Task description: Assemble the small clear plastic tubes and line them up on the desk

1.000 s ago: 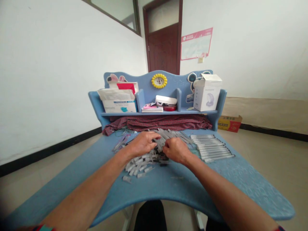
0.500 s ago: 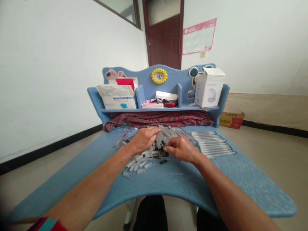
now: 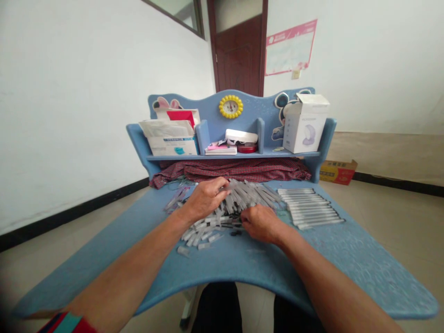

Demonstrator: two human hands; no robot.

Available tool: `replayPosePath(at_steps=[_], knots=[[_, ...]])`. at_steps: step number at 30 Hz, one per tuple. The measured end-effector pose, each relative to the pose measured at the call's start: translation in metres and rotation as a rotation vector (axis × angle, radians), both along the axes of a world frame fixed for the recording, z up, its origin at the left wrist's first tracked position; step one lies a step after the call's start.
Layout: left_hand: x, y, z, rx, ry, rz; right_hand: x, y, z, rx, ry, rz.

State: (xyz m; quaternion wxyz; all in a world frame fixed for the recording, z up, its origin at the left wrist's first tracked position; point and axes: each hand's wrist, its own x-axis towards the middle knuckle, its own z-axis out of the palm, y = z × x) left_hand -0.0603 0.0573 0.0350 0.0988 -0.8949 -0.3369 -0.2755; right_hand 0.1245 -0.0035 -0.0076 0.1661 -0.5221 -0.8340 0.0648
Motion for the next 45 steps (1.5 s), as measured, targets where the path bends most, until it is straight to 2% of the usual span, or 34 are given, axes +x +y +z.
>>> replayPosePath(at_steps=[3,6,10,15,23,40,43,45], knots=[[-0.005,0.003,0.003,0.031,0.033,0.009,0.014,0.003,0.008,-0.130,0.295,-0.016],[-0.010,0.007,0.007,0.057,0.072,0.088,0.032,0.005,0.018,-0.293,0.621,-0.067],[-0.014,0.009,0.009,0.057,0.113,0.158,0.050,0.006,0.028,-0.240,0.905,-0.128],[-0.012,0.005,0.010,0.014,0.194,0.213,0.061,0.006,0.029,-0.095,1.125,-0.114],[-0.013,0.003,0.011,0.002,0.205,0.261,0.061,0.005,0.030,0.000,1.241,-0.134],[-0.007,-0.005,0.011,-0.012,0.294,0.252,0.054,0.008,0.024,0.011,1.202,-0.123],[-0.006,-0.006,0.013,-0.043,0.253,0.207,0.054,0.009,0.025,0.052,1.218,-0.157],[-0.005,-0.006,0.014,-0.092,0.193,0.130,0.054,0.009,0.025,0.059,1.229,-0.164]])
